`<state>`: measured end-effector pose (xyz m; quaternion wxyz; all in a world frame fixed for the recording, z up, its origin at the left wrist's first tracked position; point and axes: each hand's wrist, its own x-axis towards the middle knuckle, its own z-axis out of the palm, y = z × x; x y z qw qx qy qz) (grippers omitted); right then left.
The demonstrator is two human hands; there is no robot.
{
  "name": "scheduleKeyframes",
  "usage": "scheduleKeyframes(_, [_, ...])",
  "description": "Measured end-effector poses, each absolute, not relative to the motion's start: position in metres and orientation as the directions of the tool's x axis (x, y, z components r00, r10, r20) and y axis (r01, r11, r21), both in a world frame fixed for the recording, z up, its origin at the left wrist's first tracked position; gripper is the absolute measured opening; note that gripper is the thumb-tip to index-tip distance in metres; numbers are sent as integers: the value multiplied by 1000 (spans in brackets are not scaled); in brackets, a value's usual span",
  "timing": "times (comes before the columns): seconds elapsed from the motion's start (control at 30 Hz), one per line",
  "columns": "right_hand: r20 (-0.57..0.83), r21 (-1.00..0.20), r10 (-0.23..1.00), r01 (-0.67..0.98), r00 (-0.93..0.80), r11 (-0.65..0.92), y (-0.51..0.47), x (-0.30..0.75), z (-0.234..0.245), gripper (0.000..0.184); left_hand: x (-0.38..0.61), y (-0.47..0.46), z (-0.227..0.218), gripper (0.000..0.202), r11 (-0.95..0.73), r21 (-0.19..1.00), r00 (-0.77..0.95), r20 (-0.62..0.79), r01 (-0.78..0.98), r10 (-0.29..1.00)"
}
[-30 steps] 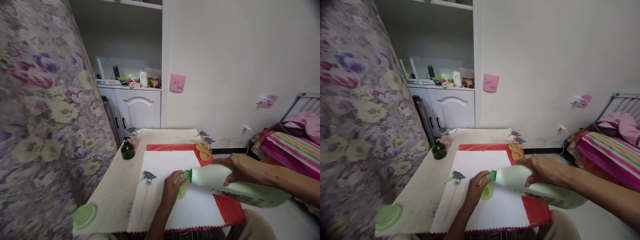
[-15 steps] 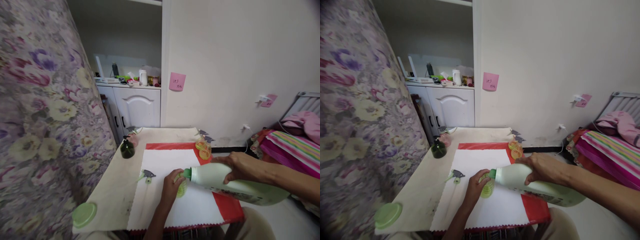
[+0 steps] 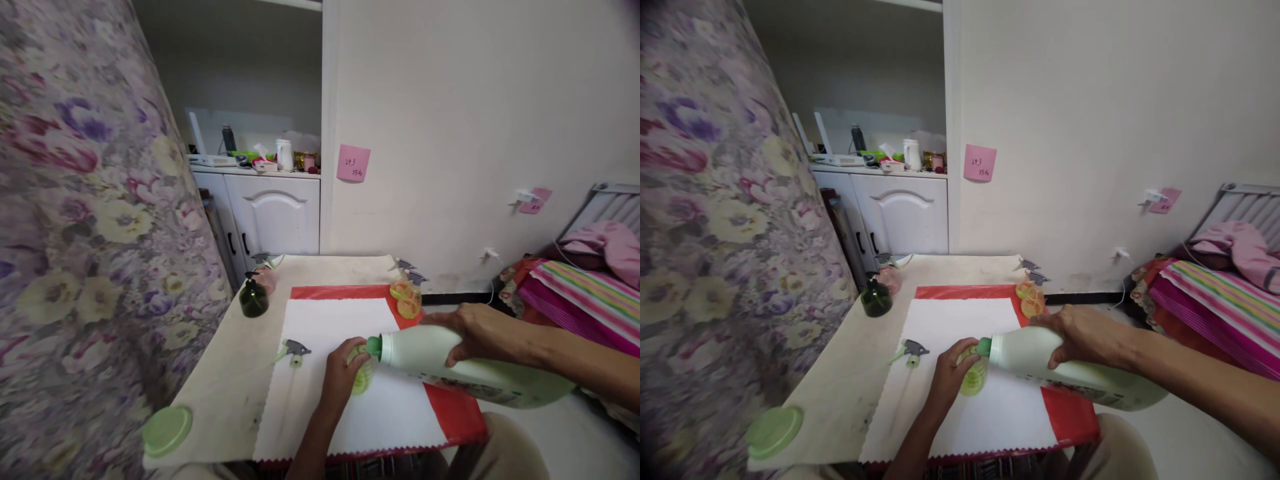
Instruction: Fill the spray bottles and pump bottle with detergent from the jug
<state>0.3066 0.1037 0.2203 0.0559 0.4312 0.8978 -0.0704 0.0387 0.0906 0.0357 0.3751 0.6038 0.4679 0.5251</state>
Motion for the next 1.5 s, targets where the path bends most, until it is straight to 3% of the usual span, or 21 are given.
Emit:
scheduleKeyframes(0.47, [-126,-74,758,768,-640,636,104,309,219,65,39,91,35,21,-285,943,13,287,170,958])
scheduleKeyframes(0.7, [-162,-92,749,766,-643,637,106,309,219,46,39,92,34,21,-285,944,19,286,166,958])
scheduleKeyframes(1.5, [-164,-117,760,777,-629,618,105,308,223,50,40,93,36,20,-264,950,13,266,166,964])
